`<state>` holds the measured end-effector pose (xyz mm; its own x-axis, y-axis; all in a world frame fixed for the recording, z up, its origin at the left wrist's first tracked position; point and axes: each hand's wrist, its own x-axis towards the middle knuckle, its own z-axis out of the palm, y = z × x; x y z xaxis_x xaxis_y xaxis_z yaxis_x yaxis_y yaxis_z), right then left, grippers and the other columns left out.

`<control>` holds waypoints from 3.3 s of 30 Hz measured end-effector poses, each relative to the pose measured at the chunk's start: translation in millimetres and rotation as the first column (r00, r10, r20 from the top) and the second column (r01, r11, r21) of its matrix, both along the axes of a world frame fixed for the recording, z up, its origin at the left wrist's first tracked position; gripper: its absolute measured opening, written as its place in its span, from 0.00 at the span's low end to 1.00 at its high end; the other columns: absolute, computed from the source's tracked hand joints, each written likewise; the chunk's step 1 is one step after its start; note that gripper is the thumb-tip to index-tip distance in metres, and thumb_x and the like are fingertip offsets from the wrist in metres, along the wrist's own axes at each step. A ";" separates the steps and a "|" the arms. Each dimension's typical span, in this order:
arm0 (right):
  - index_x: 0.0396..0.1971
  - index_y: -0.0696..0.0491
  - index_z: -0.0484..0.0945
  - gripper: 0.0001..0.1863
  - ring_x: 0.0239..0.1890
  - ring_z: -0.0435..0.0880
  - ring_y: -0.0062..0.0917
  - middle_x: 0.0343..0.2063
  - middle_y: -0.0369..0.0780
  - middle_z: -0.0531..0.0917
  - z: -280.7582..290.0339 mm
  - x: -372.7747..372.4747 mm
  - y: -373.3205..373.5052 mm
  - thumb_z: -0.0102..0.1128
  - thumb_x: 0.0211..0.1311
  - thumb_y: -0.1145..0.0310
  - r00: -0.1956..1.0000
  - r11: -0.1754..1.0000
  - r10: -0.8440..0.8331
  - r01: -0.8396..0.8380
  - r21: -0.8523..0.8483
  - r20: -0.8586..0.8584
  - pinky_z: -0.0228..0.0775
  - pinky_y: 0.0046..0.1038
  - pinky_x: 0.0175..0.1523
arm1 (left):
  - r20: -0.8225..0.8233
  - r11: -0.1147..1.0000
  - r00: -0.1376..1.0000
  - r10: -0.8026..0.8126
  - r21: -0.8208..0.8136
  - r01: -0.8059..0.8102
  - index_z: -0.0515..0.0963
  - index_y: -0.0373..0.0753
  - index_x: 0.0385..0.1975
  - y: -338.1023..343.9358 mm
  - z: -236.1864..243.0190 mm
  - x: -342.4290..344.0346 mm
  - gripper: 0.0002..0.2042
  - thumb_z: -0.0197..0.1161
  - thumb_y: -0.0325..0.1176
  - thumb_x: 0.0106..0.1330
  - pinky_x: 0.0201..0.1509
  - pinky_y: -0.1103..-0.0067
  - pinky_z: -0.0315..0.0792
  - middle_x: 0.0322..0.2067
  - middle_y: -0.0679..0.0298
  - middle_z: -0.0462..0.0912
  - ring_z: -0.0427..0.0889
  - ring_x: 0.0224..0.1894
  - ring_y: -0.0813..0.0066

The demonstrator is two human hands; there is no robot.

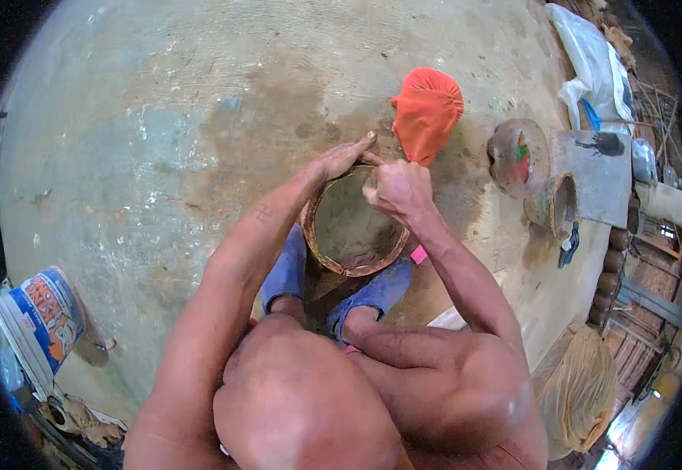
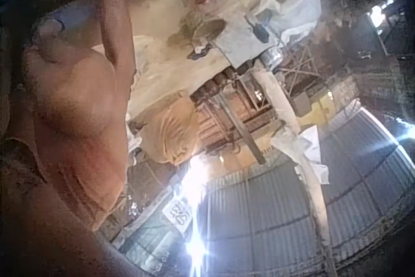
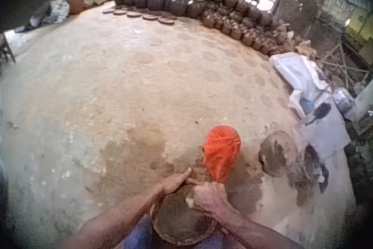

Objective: The person prepares clay by kneading it on a cloth and then shapes it into a round vessel by hand inside a wooden form, smoothing the inner edges with a small pink tool.

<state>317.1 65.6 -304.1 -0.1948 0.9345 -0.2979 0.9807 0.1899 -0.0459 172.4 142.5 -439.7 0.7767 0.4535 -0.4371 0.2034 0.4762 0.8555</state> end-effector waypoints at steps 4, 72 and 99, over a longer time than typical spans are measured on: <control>0.31 0.49 0.91 0.17 0.31 0.92 0.41 0.26 0.48 0.90 -27.9 5.1 0.1 0.70 0.53 0.51 0.979 0.996 0.090 -0.083 -0.042 0.185 0.83 0.44 0.36 | 0.037 0.989 0.999 -0.006 0.147 0.001 0.80 0.39 0.65 0.5 12.0 10.5 0.45 0.27 0.71 0.79 0.77 0.68 0.61 0.66 0.58 0.80 0.74 0.69 0.66; 0.70 0.54 0.66 0.42 0.59 0.82 0.45 0.60 0.55 0.78 -87.4 175.4 -205.6 0.77 0.56 0.63 0.557 0.656 -0.703 0.748 -0.100 -0.442 0.76 0.41 0.62 | -0.172 0.871 0.985 -0.025 0.480 0.106 0.85 0.37 0.55 -17.5 11.9 8.7 0.19 0.54 0.44 0.81 0.59 0.70 0.77 0.46 0.54 0.90 0.87 0.50 0.67; 0.49 0.56 0.84 0.17 0.45 0.89 0.49 0.39 0.54 0.89 25.9 400.3 -6.4 0.66 0.65 0.63 0.574 0.448 -0.796 0.772 0.451 -0.193 0.79 0.45 0.50 | -0.049 0.940 0.998 -0.049 0.334 0.063 0.81 0.32 0.60 -10.9 22.3 2.4 0.26 0.43 0.48 0.85 0.70 0.68 0.70 0.57 0.55 0.86 0.82 0.61 0.66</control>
<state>717.3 59.2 -278.2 0.6910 0.6949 0.1990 0.7220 -0.6767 -0.1440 174.8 131.6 -417.4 0.7906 0.5350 -0.2979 0.2580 0.1501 0.9544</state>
